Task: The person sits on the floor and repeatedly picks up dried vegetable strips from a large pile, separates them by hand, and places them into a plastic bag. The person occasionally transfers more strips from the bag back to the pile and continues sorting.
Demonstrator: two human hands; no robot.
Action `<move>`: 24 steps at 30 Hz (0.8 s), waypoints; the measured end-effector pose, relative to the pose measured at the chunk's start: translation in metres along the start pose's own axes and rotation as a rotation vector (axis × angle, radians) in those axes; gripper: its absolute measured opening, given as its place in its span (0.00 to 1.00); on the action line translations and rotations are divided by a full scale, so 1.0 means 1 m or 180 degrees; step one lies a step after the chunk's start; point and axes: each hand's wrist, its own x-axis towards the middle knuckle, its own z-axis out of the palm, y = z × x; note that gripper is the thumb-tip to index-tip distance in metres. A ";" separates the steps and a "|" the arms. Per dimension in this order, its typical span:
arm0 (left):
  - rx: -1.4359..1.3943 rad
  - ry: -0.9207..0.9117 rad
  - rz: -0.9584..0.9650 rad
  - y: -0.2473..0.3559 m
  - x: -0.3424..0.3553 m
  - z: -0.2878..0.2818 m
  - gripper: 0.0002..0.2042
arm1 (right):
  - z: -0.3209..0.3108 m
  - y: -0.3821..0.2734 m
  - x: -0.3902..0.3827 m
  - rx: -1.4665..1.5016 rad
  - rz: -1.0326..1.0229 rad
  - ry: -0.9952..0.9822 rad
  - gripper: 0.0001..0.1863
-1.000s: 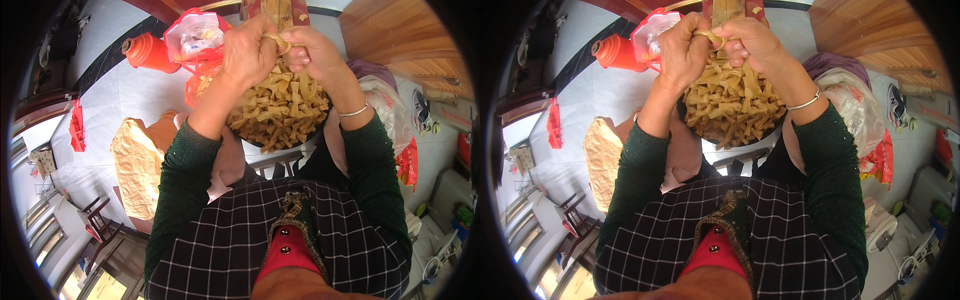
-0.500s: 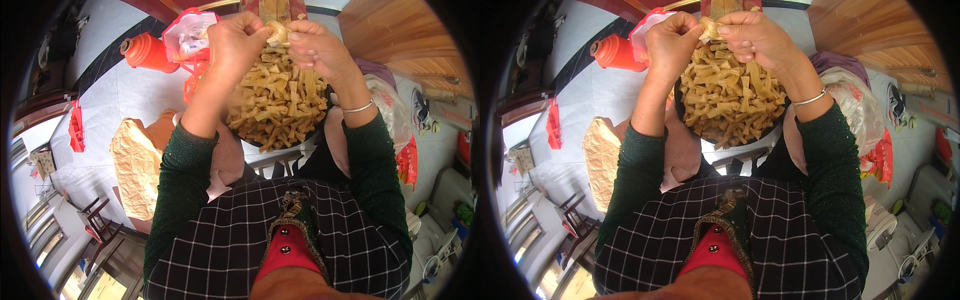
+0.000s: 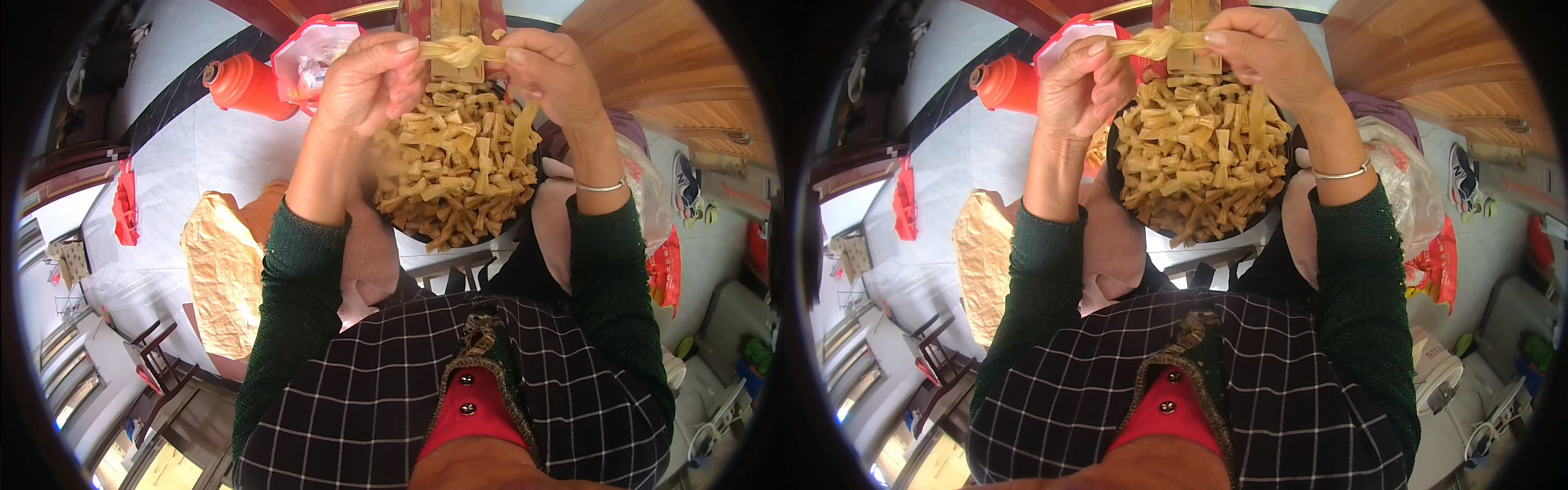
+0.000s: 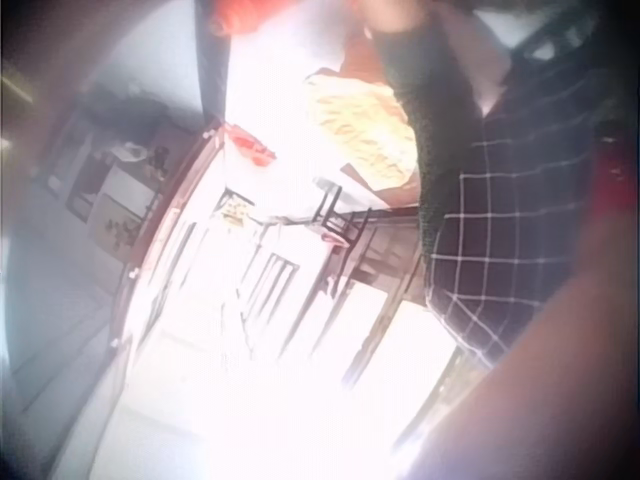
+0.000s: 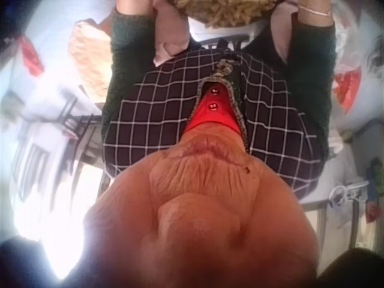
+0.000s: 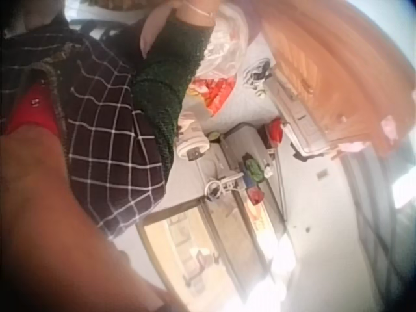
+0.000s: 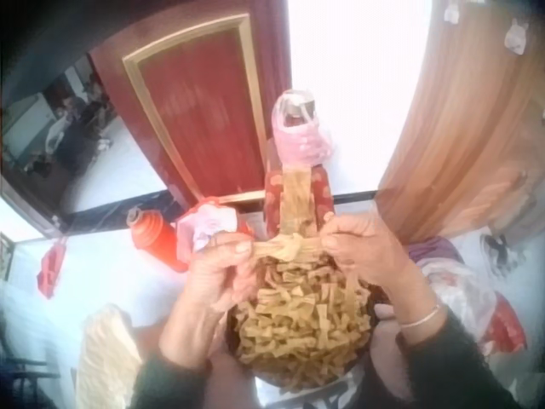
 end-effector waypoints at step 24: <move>0.4772 0.0717 -0.0613 -0.020 0.026 -0.023 0.11 | -0.011 0.031 0.006 -0.1737 0.0611 0.1122 0.14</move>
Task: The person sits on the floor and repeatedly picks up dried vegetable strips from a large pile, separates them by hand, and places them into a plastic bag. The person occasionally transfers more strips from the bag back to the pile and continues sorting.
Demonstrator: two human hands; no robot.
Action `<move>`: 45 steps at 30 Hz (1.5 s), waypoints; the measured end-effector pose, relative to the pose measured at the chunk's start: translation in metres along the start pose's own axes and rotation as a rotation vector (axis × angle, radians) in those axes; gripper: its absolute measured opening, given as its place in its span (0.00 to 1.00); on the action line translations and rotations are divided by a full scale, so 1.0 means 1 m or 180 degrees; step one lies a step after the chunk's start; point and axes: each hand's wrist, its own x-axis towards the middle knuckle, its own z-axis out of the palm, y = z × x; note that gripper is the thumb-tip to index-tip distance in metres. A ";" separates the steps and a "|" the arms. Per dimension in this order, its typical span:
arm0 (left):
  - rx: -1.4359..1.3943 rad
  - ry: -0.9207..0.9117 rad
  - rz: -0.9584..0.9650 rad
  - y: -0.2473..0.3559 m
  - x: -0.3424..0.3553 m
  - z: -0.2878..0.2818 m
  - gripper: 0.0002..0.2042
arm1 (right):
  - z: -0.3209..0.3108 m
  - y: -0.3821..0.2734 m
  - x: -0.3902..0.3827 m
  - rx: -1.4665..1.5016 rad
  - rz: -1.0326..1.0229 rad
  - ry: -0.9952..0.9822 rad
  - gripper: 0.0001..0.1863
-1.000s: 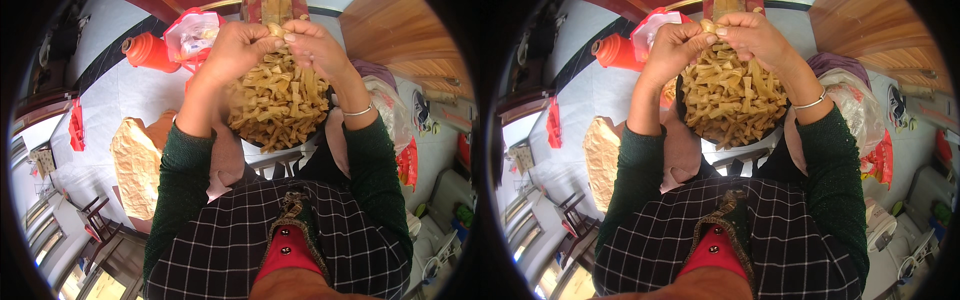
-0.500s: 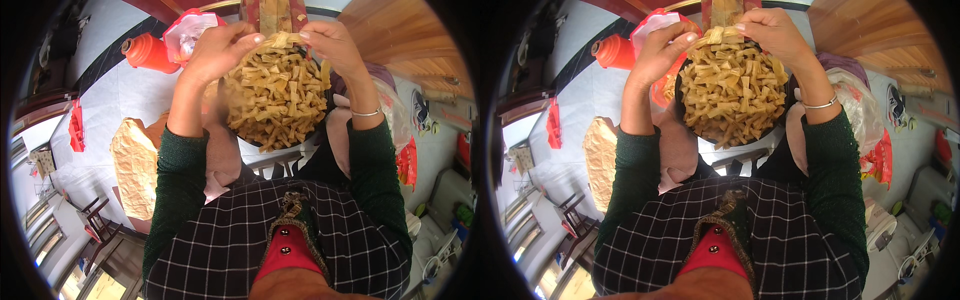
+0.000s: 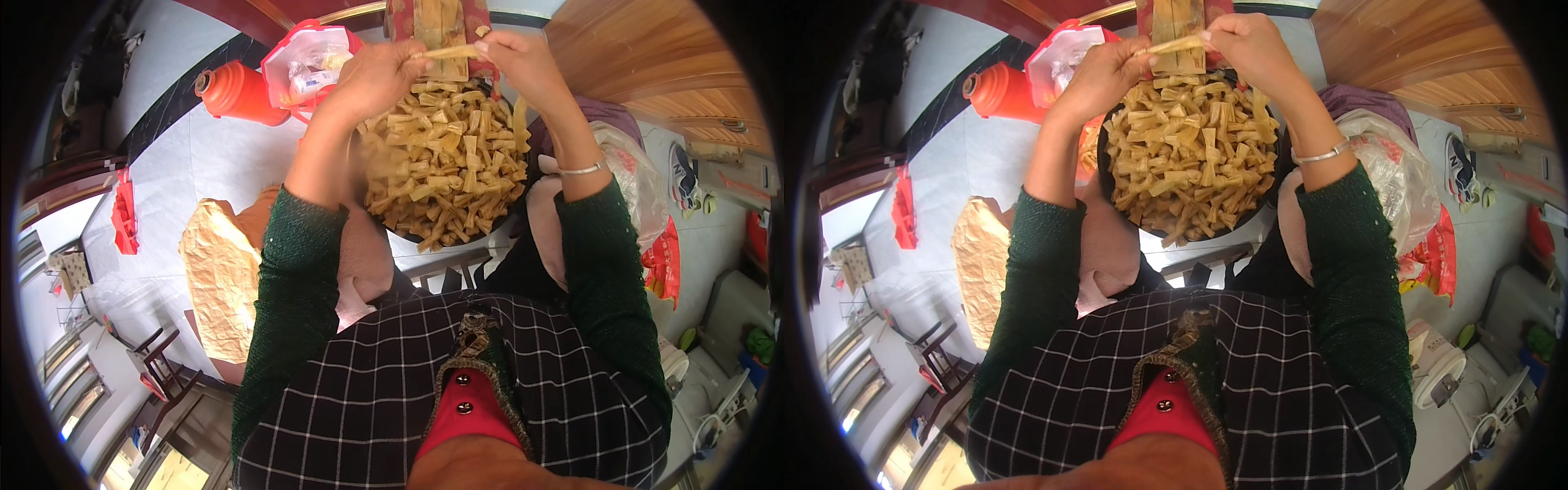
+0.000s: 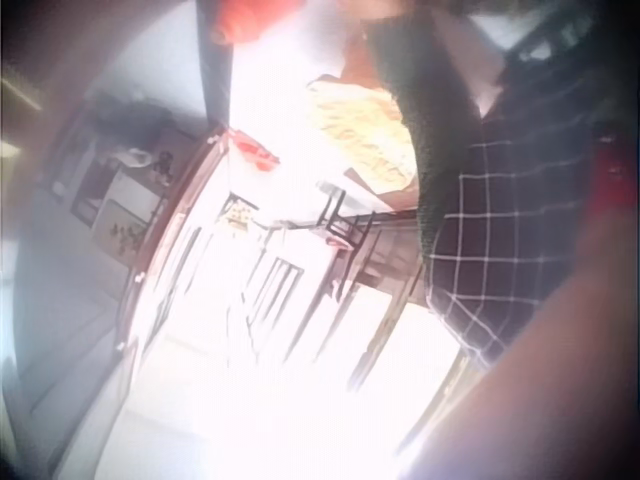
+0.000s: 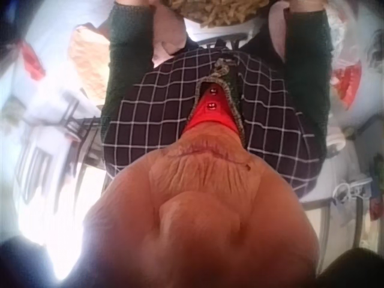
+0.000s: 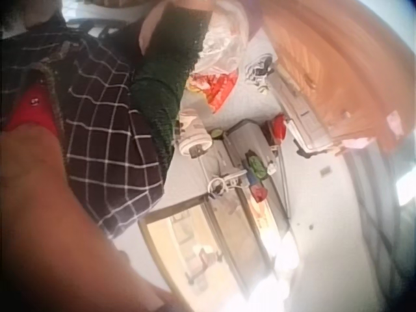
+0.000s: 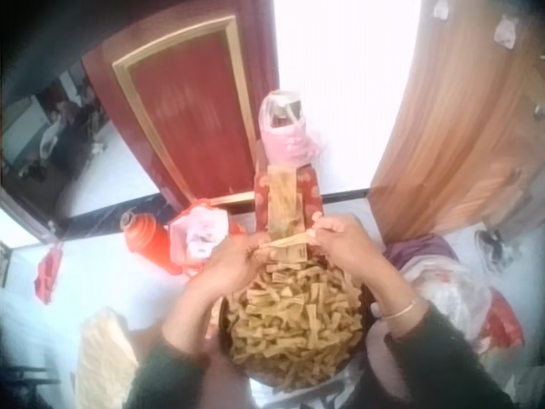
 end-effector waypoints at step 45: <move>-0.3005 0.1297 0.0069 0.052 -0.017 0.034 0.16 | 0.053 -0.041 -0.026 -0.0124 -0.1111 0.0559 0.09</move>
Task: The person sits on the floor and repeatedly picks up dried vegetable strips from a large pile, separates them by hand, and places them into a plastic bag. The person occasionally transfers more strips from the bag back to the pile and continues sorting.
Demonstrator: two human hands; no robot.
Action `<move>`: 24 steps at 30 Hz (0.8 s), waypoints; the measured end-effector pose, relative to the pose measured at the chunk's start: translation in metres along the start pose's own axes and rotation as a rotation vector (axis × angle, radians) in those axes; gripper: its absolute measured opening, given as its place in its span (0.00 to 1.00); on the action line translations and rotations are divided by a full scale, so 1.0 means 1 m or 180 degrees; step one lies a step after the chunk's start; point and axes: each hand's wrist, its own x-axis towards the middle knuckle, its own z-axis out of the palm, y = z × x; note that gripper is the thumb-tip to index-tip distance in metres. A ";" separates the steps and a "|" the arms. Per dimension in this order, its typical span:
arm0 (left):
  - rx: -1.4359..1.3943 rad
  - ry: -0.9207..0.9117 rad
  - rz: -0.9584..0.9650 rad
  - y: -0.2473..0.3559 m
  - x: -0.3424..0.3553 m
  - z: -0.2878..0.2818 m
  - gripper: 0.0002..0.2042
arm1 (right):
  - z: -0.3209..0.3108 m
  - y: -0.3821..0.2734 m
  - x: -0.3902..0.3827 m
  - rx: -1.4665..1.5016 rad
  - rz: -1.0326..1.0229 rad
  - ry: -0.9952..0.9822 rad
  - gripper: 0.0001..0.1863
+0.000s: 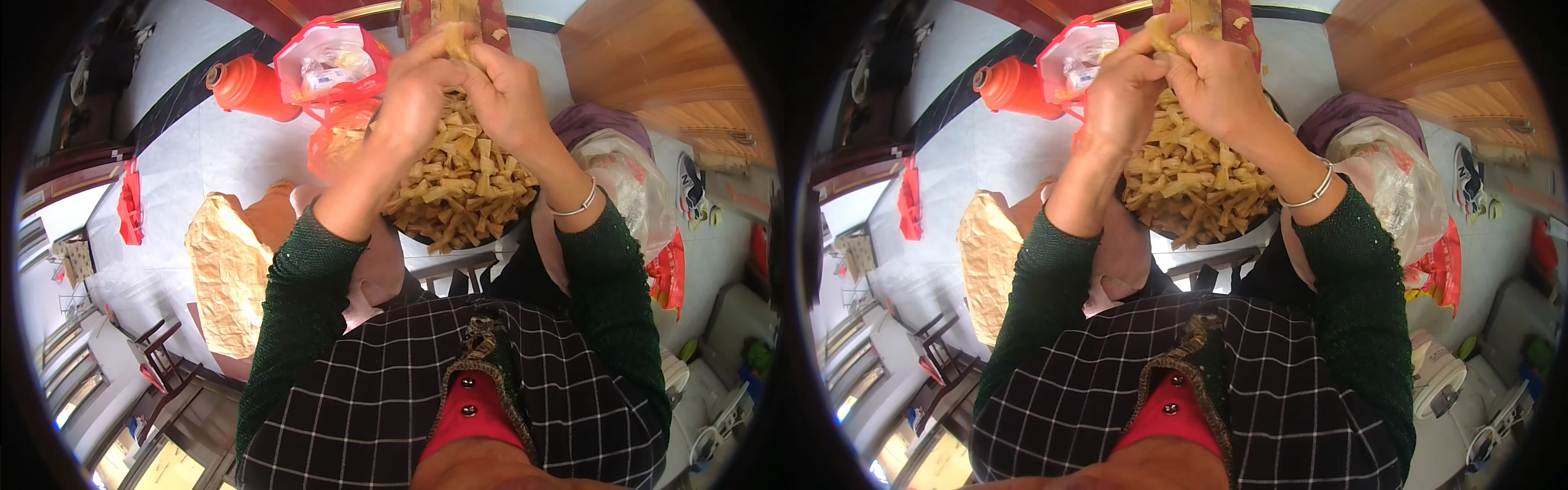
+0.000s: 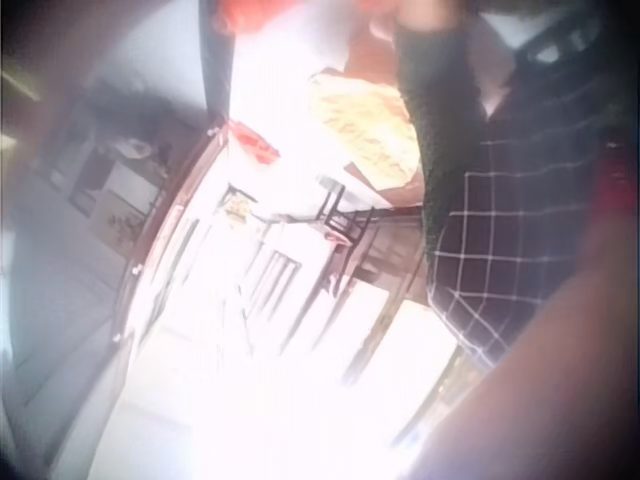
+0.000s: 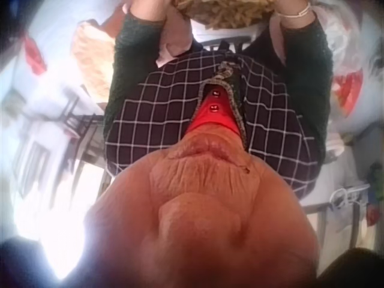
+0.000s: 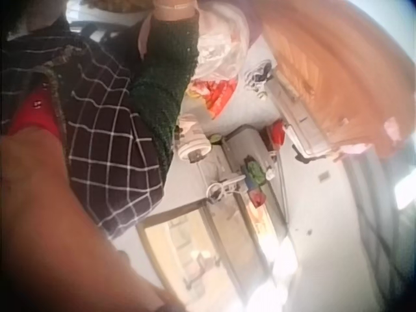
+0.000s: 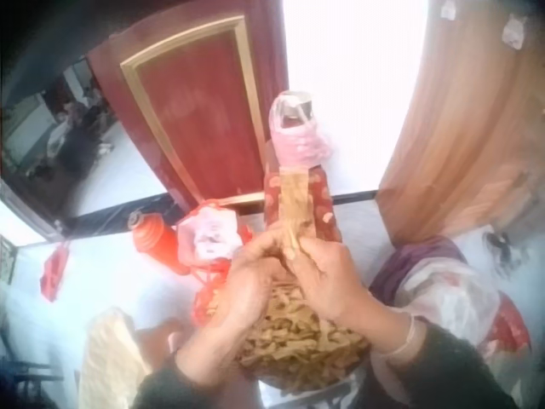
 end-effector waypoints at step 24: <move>0.1517 0.0341 0.0486 0.012 0.006 -0.022 0.02 | -0.042 0.005 0.011 0.2886 0.1470 -0.1700 0.07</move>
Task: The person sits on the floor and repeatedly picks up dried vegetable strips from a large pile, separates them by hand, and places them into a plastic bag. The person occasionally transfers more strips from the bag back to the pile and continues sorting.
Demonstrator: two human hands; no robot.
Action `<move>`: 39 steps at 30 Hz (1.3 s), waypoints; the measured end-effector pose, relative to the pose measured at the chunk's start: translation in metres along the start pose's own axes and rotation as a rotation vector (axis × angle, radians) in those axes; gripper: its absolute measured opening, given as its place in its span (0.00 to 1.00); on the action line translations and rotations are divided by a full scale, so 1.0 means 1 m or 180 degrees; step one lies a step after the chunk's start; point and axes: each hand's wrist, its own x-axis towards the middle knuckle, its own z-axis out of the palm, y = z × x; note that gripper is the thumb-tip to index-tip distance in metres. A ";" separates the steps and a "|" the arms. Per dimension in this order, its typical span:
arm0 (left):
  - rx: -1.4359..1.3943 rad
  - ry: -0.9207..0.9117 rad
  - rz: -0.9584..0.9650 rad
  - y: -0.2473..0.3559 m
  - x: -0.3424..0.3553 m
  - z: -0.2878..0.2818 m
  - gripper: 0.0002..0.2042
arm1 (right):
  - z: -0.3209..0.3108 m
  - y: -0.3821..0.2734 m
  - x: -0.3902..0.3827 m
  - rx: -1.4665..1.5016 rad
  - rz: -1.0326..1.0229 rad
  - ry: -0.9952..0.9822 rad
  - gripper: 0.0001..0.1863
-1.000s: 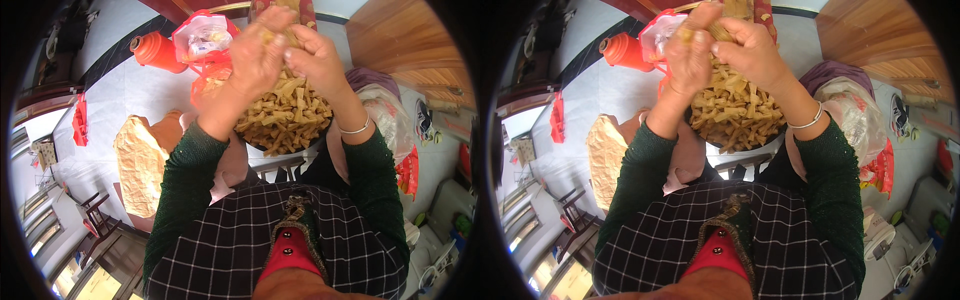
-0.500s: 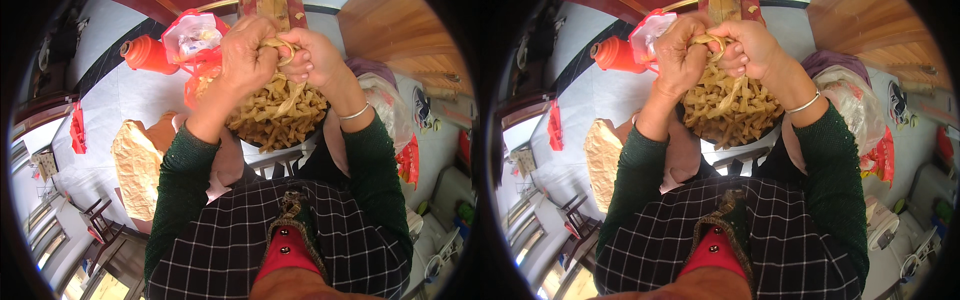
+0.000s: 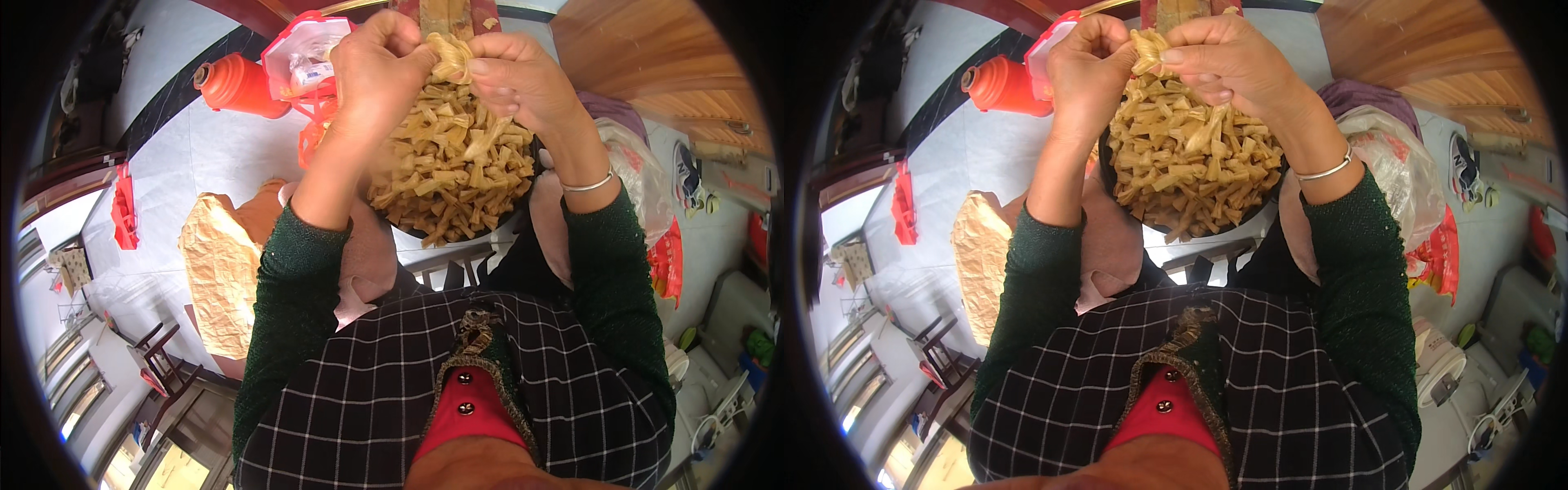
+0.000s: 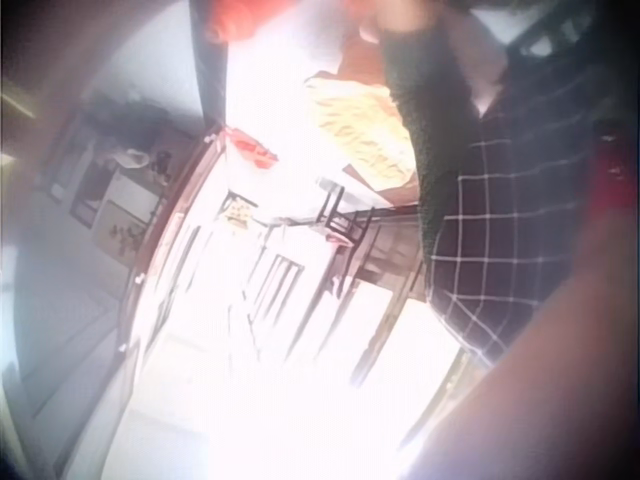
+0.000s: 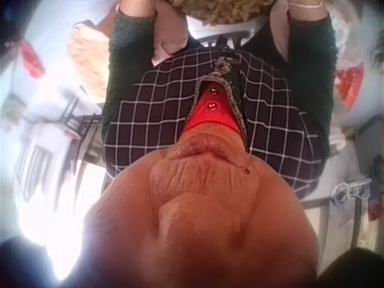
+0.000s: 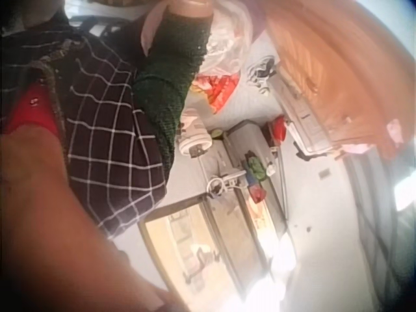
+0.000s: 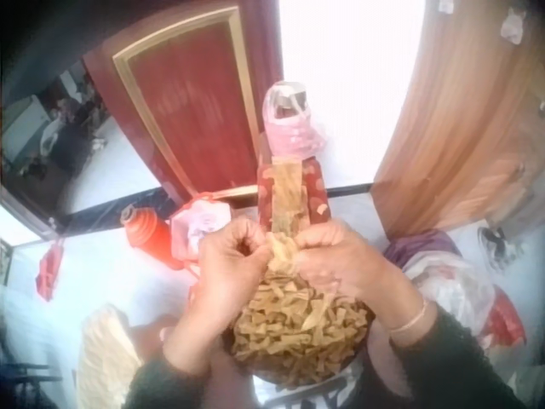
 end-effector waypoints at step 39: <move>0.0172 -0.1751 0.0253 0.021 0.008 -0.036 0.17 | -0.031 -0.014 -0.009 -0.1716 -0.0788 0.0617 0.05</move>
